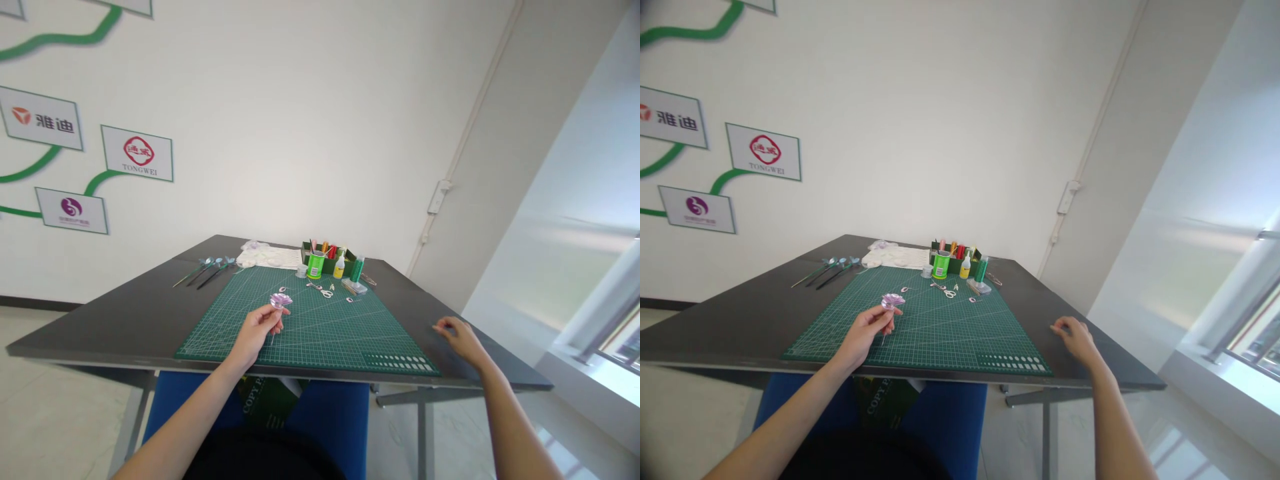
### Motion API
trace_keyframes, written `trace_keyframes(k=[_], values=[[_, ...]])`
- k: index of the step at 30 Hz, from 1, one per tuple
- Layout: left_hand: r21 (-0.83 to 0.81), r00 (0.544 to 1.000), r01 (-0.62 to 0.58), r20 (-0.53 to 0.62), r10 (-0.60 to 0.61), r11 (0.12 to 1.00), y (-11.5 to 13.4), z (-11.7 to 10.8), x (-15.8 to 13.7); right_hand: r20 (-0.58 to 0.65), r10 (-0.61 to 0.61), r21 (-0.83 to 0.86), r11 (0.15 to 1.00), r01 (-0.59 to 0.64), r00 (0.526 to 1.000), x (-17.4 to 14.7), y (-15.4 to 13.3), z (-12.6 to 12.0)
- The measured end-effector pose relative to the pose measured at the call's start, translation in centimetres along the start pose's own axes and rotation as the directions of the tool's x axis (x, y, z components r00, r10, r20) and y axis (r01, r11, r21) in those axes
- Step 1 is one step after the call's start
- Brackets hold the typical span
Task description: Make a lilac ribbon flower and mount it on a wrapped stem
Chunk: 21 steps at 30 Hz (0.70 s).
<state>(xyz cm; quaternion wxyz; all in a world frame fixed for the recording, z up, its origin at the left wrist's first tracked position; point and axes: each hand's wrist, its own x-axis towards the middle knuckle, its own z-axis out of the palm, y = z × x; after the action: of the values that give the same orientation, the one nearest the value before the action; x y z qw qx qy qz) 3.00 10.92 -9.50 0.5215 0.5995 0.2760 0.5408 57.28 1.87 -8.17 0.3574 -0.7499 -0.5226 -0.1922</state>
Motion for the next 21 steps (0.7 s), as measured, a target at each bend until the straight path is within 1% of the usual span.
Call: trace_keyframes(k=[2,4,7,11,14,18,21], values=[[0.005,1.000,0.003,0.010,-0.003,1.000,0.0,0.0,0.0,0.102,-0.037,0.054,0.998,0.031,0.994,0.6,-1.6,0.2],[0.011,1.000,0.004,0.017,-0.004,1.000,0.0,0.0,0.0,0.160,-0.082,0.114,0.991,0.064,0.984,1.2,-3.6,0.1],[0.019,1.000,0.001,0.023,-0.001,1.000,0.0,0.1,0.0,0.171,-0.167,0.212,0.969,0.129,0.971,1.8,-7.5,-0.2],[0.035,0.999,-0.012,0.050,0.011,0.999,0.1,0.5,0.1,0.181,-0.314,0.351,0.906,0.237,0.932,1.6,-14.6,0.1],[0.043,0.998,-0.028,0.058,0.026,0.999,0.1,0.7,0.4,0.185,-0.428,0.452,0.836,0.310,0.885,0.1,-20.8,1.5],[0.051,0.997,-0.071,-0.014,0.072,0.996,-0.2,0.6,0.7,0.197,-0.557,0.574,0.733,0.366,0.806,-3.6,-28.6,4.1],[0.065,0.989,-0.116,-0.080,0.121,0.991,0.2,0.1,0.7,0.180,-0.595,0.645,0.672,0.363,0.783,-6.5,-32.8,5.6]])
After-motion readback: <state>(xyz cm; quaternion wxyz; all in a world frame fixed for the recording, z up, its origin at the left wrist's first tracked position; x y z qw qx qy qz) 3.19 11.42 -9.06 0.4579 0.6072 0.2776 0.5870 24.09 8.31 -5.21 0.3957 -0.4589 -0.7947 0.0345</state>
